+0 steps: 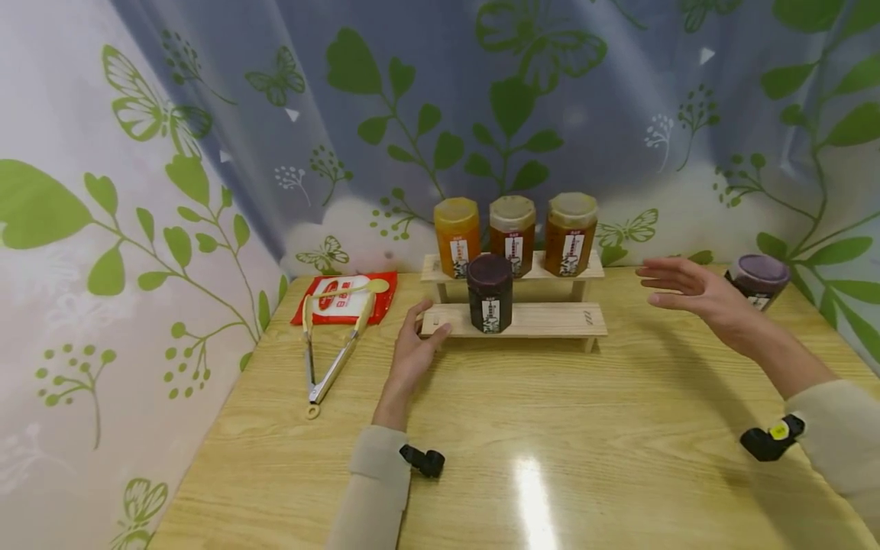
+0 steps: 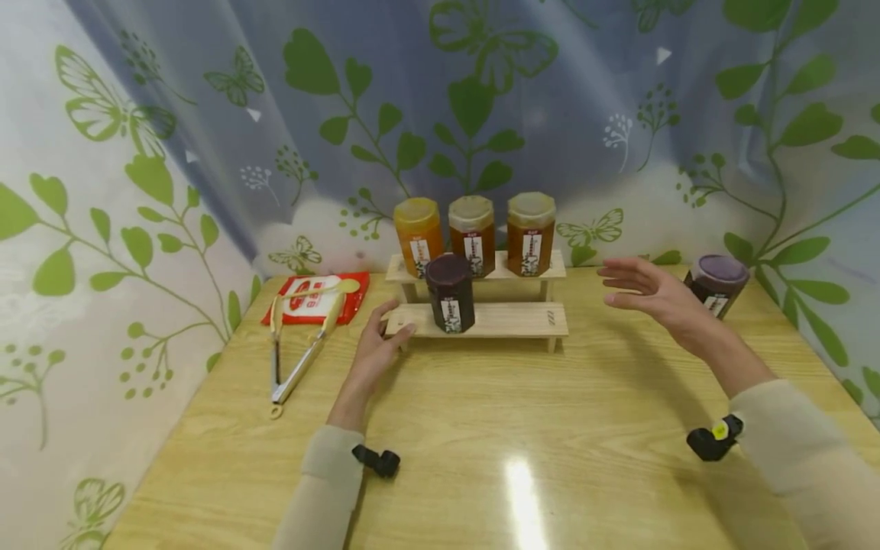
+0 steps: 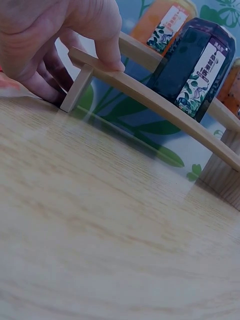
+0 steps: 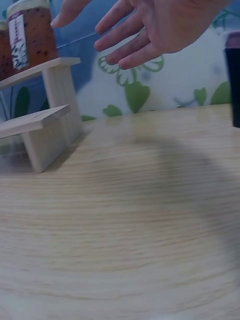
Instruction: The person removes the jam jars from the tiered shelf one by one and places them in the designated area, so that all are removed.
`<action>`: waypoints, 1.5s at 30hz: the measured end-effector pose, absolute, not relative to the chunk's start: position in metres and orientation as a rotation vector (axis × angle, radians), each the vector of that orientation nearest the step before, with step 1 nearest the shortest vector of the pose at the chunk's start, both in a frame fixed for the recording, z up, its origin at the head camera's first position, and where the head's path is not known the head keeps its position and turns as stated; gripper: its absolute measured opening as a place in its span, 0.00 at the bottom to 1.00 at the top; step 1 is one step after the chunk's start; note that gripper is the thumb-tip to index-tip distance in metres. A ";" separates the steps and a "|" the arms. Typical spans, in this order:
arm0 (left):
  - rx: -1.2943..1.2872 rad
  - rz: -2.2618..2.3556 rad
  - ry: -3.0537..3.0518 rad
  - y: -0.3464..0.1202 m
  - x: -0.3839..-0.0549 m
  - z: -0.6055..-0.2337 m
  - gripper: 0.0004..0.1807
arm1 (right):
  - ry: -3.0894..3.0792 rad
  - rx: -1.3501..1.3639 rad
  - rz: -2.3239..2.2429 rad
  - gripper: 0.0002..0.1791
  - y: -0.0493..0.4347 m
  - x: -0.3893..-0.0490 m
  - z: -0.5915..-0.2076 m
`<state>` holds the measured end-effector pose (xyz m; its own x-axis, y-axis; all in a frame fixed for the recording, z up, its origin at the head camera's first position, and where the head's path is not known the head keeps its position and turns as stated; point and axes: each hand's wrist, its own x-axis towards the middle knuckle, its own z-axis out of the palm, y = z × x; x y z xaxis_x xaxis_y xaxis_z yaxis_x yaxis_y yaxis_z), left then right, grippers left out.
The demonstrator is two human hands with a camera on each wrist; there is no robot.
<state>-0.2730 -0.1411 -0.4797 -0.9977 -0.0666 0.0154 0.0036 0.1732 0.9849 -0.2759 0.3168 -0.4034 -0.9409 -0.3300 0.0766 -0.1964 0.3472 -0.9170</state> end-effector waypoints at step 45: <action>0.085 -1.967 -2.381 -0.140 -0.273 -0.479 0.34 | 2.113 -0.598 -1.862 0.36 0.169 -0.294 -0.438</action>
